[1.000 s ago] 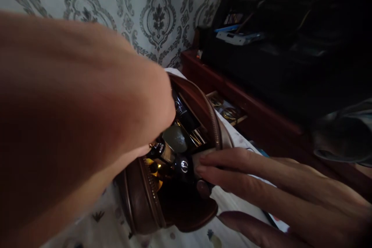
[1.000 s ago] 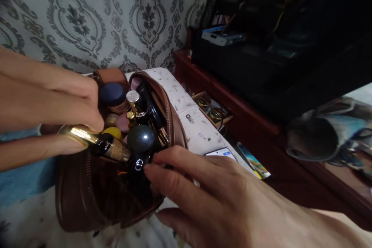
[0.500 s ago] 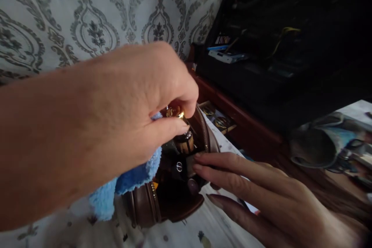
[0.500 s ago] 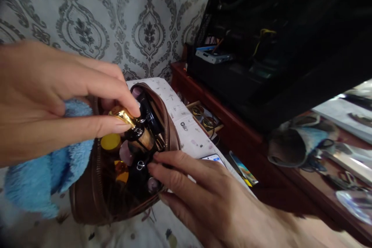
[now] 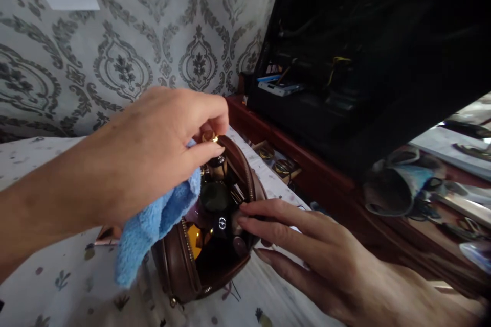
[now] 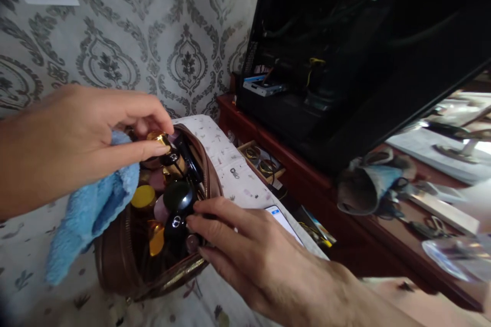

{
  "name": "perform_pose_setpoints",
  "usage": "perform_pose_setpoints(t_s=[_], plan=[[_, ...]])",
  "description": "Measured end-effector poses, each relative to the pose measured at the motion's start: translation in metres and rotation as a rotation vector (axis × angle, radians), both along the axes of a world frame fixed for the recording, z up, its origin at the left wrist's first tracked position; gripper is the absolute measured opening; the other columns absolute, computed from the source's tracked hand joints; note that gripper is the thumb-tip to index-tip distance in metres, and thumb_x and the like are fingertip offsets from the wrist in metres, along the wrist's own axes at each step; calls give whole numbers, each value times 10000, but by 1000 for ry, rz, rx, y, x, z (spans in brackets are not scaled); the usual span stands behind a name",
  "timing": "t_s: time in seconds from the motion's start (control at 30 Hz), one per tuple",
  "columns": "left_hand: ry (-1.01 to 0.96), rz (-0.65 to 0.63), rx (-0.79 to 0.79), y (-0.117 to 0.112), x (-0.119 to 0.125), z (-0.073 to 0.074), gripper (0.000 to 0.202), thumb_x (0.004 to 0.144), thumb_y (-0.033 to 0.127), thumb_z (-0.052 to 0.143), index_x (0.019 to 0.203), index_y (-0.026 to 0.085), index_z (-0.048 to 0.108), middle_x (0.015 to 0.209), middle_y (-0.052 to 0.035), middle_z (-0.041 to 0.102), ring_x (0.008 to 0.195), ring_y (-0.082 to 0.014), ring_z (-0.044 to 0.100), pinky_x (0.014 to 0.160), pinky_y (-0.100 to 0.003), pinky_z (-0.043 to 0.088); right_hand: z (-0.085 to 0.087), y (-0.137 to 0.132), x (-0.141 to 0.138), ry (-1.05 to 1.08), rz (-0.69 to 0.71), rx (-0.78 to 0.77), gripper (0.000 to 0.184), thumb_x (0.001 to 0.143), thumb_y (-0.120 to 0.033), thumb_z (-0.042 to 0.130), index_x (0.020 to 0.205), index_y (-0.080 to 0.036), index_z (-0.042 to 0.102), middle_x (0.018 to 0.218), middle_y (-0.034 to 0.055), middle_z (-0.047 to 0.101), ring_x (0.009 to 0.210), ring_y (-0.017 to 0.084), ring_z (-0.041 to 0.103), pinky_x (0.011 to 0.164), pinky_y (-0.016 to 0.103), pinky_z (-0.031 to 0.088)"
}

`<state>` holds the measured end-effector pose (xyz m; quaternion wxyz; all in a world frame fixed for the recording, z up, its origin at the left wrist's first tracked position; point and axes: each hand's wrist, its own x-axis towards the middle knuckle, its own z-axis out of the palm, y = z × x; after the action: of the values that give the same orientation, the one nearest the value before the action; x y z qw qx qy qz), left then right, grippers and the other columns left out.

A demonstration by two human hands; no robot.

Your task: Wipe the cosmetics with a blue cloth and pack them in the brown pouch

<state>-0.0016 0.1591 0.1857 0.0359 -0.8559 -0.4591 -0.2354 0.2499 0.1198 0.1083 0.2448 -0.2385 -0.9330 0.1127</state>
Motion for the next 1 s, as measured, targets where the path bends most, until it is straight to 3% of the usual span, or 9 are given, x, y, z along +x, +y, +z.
perform_pose_setpoints(t_s=[0.27,0.5,0.73,0.9,1.0], plan=[[67,-7,5,7,8,-7,90,883,170,569,823,215,617,775,28,621,694,-146,576,599,-259,377,3,-3,-1,-18,-19,37,343,1032,-189,419,1279,-129,649,1250,152,685,1046,179,731,878,243,624],[152,-234,79,-3,17,-17,149,954,119,471,867,191,567,893,1,579,743,-136,560,657,-276,407,4,-3,-1,-30,-21,88,344,1052,-219,382,1227,-135,666,1199,143,702,999,164,736,829,223,625],[376,-300,75,-17,25,-22,178,890,41,441,876,218,438,912,-3,478,704,-160,513,576,-315,341,4,-7,0,-44,-11,85,336,1049,-209,388,1227,-138,663,1212,141,701,991,171,740,812,239,632],[380,-371,91,-23,34,-24,196,864,28,453,816,217,428,840,5,467,586,-138,442,502,-319,274,7,-6,-1,-56,-37,100,326,1039,-214,410,1201,-148,685,1200,137,708,969,173,744,795,242,640],[380,-354,120,-20,29,-22,190,878,21,450,839,206,456,866,-3,497,605,-137,463,512,-311,299,7,-2,0,-54,-10,89,322,1032,-199,423,1222,-151,678,1224,139,699,1018,179,735,827,249,637]])
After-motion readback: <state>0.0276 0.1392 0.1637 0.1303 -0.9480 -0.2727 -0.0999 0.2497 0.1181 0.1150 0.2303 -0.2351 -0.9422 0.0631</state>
